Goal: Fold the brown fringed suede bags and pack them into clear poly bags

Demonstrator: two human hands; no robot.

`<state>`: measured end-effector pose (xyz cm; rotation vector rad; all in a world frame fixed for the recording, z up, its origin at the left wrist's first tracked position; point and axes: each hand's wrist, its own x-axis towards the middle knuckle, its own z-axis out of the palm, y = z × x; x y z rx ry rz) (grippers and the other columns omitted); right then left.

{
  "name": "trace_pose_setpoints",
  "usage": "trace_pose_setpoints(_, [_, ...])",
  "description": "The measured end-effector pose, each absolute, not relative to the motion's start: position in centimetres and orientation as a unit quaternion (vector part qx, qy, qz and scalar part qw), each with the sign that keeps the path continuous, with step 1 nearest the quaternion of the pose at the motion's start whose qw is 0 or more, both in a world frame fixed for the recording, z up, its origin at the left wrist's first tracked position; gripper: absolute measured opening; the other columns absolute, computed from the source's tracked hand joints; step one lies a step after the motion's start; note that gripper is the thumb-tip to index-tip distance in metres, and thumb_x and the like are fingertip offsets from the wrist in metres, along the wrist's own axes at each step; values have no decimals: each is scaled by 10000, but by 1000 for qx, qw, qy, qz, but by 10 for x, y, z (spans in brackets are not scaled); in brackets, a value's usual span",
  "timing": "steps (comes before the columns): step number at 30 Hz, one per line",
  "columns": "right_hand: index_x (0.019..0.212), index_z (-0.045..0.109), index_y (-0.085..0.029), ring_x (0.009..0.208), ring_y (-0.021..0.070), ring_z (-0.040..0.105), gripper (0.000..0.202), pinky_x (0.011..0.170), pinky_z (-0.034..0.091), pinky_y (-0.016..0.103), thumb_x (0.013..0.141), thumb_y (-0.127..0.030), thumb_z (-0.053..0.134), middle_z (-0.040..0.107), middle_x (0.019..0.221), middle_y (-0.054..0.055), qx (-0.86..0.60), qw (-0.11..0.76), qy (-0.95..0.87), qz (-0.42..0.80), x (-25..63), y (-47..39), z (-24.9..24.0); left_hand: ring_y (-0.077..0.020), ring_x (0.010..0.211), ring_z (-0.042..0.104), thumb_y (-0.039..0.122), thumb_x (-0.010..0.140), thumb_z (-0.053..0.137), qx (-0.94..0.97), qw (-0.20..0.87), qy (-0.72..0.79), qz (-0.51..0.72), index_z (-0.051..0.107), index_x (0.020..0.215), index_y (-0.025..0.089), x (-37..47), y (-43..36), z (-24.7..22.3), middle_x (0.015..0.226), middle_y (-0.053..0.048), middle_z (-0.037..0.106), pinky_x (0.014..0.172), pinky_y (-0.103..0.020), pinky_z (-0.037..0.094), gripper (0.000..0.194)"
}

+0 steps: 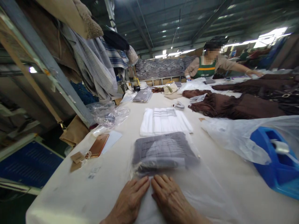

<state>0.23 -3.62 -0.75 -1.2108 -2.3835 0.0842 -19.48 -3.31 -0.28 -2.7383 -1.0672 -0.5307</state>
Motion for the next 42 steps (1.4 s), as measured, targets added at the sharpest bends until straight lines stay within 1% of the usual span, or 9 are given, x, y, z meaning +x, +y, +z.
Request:
trace_pose_setpoints(4, [1135,513,-207,907,221,558,375,735,455,320,793,-324,614,607,1042,54,-493,223,-840,27,15,-33,-12,-138,1026,605,211,870,423,-901,53,-372,-218,485,1255,234,-211,-26,0,1165,-38,628,860,-215,505,391])
trace_pose_setpoints(8, [933,571,-205,726,166,587,98,615,452,263,845,-201,527,609,866,32,-534,172,-826,45,35,-34,-1,-103,899,639,140,880,346,-912,60,-338,-225,566,1142,244,-221,-15,3,1000,-9,679,780,-150,508,357])
trace_pose_setpoints(15, [1242,487,-225,1041,264,539,435,837,453,431,821,-120,510,582,1178,108,-516,202,-829,-77,66,-10,0,-149,901,615,168,904,346,-929,99,-302,-190,540,1191,240,-234,-13,-6,1003,-42,674,778,-221,492,354])
trace_pose_setpoints(20, [1259,488,-153,1048,214,571,436,859,501,354,831,-80,454,592,1177,127,-500,204,-842,3,98,2,-1,-153,1025,573,77,879,314,-921,70,-337,-185,502,1234,278,-243,-24,-10,1098,-24,651,904,-264,433,449])
trace_pose_setpoints(24, [1261,496,-236,1141,148,531,510,936,465,310,846,-22,292,564,1253,80,-484,237,-842,-11,156,-10,1,-145,1154,511,-21,808,271,-927,80,-348,-117,422,1303,299,-251,-29,3,1252,3,575,976,-285,399,608])
trace_pose_setpoints(26, [1293,468,-301,1179,172,504,566,940,459,358,834,-18,298,557,1272,64,-450,228,-860,-76,190,-14,-3,-148,1189,486,-15,777,294,-938,71,-329,-80,361,1348,275,-253,-28,13,1287,-5,546,986,-290,408,643])
trace_pose_setpoints(32, [1389,340,-282,1174,206,515,550,910,481,360,855,-164,404,541,1296,87,-362,173,-910,-104,218,-10,-4,-224,1287,371,163,793,425,-946,7,-314,-84,231,1403,120,-250,-26,18,1380,-118,432,1015,-359,402,642])
trace_pose_setpoints(38, [1318,455,-297,1137,224,546,432,953,444,365,886,-316,455,597,1233,72,-240,159,-956,61,188,7,3,-140,1116,544,120,901,343,-915,33,-345,-207,465,1277,258,-245,-17,-2,1146,-40,639,949,-265,461,419])
trace_pose_setpoints(42, [1043,653,-278,911,193,646,257,787,514,273,881,-369,475,700,980,67,-365,244,-866,237,190,7,-9,-108,1071,574,189,906,419,-907,-4,-344,-243,544,1190,261,-249,-20,-2,1096,-21,666,926,-188,454,318])
